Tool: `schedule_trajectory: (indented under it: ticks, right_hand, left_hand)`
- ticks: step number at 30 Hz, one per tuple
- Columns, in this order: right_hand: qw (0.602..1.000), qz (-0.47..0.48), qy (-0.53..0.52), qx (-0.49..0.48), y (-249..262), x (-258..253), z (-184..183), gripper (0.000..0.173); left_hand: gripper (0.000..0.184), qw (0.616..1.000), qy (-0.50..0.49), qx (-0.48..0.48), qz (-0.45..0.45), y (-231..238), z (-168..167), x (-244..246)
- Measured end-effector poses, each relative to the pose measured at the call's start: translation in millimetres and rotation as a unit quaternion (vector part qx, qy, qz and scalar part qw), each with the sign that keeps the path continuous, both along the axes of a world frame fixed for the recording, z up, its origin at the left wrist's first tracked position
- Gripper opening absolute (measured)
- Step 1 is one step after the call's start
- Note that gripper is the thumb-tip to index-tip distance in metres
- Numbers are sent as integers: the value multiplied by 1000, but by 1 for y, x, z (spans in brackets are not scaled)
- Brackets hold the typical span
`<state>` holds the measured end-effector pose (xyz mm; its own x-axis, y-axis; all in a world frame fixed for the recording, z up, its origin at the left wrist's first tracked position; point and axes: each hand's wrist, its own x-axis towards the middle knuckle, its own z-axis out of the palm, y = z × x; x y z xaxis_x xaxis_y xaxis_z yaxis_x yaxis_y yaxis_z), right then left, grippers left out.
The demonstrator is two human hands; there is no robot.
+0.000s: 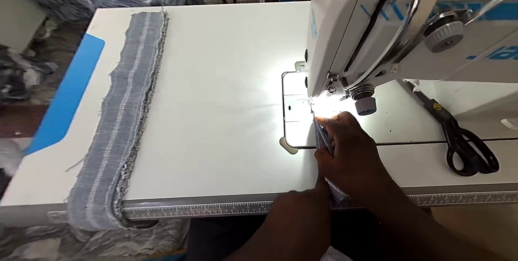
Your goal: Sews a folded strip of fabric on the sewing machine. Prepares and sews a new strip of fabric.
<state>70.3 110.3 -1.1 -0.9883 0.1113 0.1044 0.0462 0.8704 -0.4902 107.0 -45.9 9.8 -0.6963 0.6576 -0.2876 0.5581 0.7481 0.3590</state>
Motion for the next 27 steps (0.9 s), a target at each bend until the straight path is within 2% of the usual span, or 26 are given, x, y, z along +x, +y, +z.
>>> schedule_trajectory:
  ticks: [3,6,7,9,10,11,12,13,14,15,16,17,20,22,23,25,27]
  right_hand:
    - [999,-9,-30,-25,4,-11,4,50]
    - [999,-20,-42,-23,4,-17,9,47]
    - [999,-16,-43,-21,4,-15,9,48]
    - [998,-5,-41,-41,10,-4,8,48]
    - [997,-5,-39,-62,14,4,6,44]
    - [995,-12,-35,-94,18,12,6,38]
    - [989,-21,-40,-142,21,20,7,32]
    - [978,-34,-47,-199,22,27,9,28]
    - [964,-49,-55,-256,23,33,12,26]
    - [948,-62,-60,-306,23,38,14,25]
    - [934,-71,-59,-346,22,44,15,25]
    - [925,-73,-54,-370,20,50,14,26]
    - [898,-86,-41,-429,17,65,8,30]
    - [882,-95,-26,-461,14,72,8,31]
    - [895,-88,-1,-437,12,74,8,30]
    - [952,-39,65,-296,5,77,8,28]
    - [985,6,100,-140,-1,79,11,28]
  left_hand:
    - [16,998,13,-56,-28,9,9,-21]
    - [16,998,20,-51,-39,8,15,-34]
    - [20,999,30,-24,-36,1,16,-38]
    - [41,993,87,79,-1,-20,13,-46]
    - [44,988,92,121,25,-27,11,-53]
    - [40,982,66,166,60,-30,9,-61]
    - [36,972,-4,208,111,-28,8,-68]
    - [37,943,-127,253,173,-22,10,-72]
    - [41,886,-258,306,235,-13,12,-75]
    - [48,828,-342,345,279,-4,12,-77]
    - [56,794,-380,367,301,3,11,-76]
    - [64,777,-395,382,307,8,9,-74]
    - [74,773,-397,393,299,7,4,-60]
    - [65,767,-404,396,305,3,7,-46]
    - [53,760,-408,400,309,0,10,-39]
    - [25,742,-423,411,319,-5,13,-30]
    - [15,727,-443,410,327,-8,14,-24]
